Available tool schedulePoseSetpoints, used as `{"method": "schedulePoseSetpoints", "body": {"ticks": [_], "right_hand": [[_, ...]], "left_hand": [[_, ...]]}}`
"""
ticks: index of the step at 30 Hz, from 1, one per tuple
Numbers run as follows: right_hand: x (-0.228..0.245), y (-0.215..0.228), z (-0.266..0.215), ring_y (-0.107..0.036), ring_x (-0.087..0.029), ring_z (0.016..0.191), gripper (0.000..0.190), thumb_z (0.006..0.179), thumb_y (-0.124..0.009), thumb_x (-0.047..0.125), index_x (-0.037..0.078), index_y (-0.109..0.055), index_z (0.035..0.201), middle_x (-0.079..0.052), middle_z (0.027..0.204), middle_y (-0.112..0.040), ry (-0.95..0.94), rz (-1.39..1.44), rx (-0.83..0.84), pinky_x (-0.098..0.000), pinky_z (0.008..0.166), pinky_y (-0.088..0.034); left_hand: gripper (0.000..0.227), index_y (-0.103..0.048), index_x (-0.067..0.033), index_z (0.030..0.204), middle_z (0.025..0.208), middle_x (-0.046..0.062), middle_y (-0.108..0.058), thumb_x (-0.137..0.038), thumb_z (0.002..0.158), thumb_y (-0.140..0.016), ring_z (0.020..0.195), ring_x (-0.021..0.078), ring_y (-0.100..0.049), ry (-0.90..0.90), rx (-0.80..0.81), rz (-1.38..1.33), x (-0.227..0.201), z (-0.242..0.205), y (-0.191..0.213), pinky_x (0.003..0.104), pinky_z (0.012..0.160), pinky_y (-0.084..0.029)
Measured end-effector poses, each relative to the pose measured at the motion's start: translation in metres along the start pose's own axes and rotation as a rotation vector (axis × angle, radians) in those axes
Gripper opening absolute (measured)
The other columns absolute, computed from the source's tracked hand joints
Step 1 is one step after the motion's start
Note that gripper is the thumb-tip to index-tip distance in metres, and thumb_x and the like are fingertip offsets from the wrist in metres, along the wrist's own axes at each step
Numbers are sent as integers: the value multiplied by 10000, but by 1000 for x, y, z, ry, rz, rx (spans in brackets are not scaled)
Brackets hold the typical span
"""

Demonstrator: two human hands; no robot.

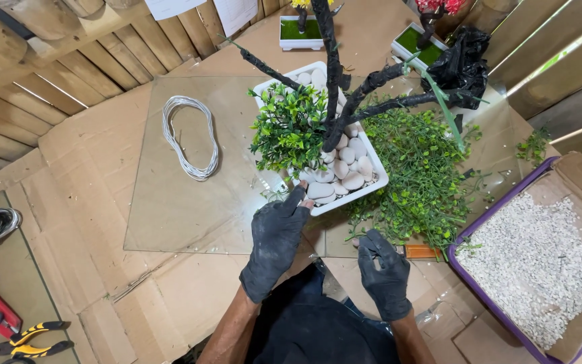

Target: The person arranges small green artificial plants into a white rectangular container filled with white stones. They use their gloved hands to position the plants around a central black branch structure, occasionally adjusting the container's orientation on the table.

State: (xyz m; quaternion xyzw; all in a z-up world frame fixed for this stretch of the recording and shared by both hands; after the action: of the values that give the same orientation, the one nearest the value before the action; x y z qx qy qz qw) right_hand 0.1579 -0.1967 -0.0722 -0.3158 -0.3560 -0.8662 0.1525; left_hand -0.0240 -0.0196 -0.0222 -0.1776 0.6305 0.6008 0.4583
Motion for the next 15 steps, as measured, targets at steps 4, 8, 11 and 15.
{"method": "schedulePoseSetpoints", "body": {"ticks": [4, 8, 11, 15], "right_hand": [[6, -1, -1, -746, -283, 1089, 239, 991, -674, 130, 33, -725, 1204, -132, 1303, -685, 204, -189, 74, -388, 860, -620], [2, -2, -3, -778, -255, 1016, 391, 956, -708, 145, 46, -630, 1326, -119, 1264, -741, 78, -30, 51, -348, 882, -629], [8, -1, 1, -784, -248, 1015, 411, 963, -696, 140, 53, -602, 1354, -106, 1228, -755, 104, -17, 74, -353, 870, -629], [10, -1, 3, -787, -256, 978, 413, 950, -695, 146, 69, -612, 1347, -86, 1111, -791, 65, -7, 99, -373, 848, -626]], "left_hand": [[459, -641, -276, 1413, 684, -45, -590, -389, 968, -669, 648, 142, -511, 42, 31, 20, -2, 3, 0, 333, 681, -458], [487, -612, -289, 1438, 738, -51, -649, -386, 964, -667, 704, 120, -570, 52, 68, 14, 10, 0, -6, 314, 708, -457], [485, -596, -294, 1453, 694, -53, -553, -361, 979, -675, 662, 121, -507, -47, 62, 15, 11, -4, -9, 323, 671, -450], [515, -592, -288, 1461, 623, -30, -478, -399, 967, -686, 599, 152, -496, -94, 46, 122, 11, -6, -14, 330, 647, -455]]}}
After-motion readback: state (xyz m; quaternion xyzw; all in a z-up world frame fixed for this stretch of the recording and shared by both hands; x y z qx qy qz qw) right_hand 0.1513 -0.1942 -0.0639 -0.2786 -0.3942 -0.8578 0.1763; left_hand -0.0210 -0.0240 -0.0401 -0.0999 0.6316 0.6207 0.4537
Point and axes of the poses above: each hand's wrist, its own z-axis towards the middle knuckle, its own y-axis out of the back of the hand, x = y × z, the point moved 4 cm from there along z, towards the middle knuckle
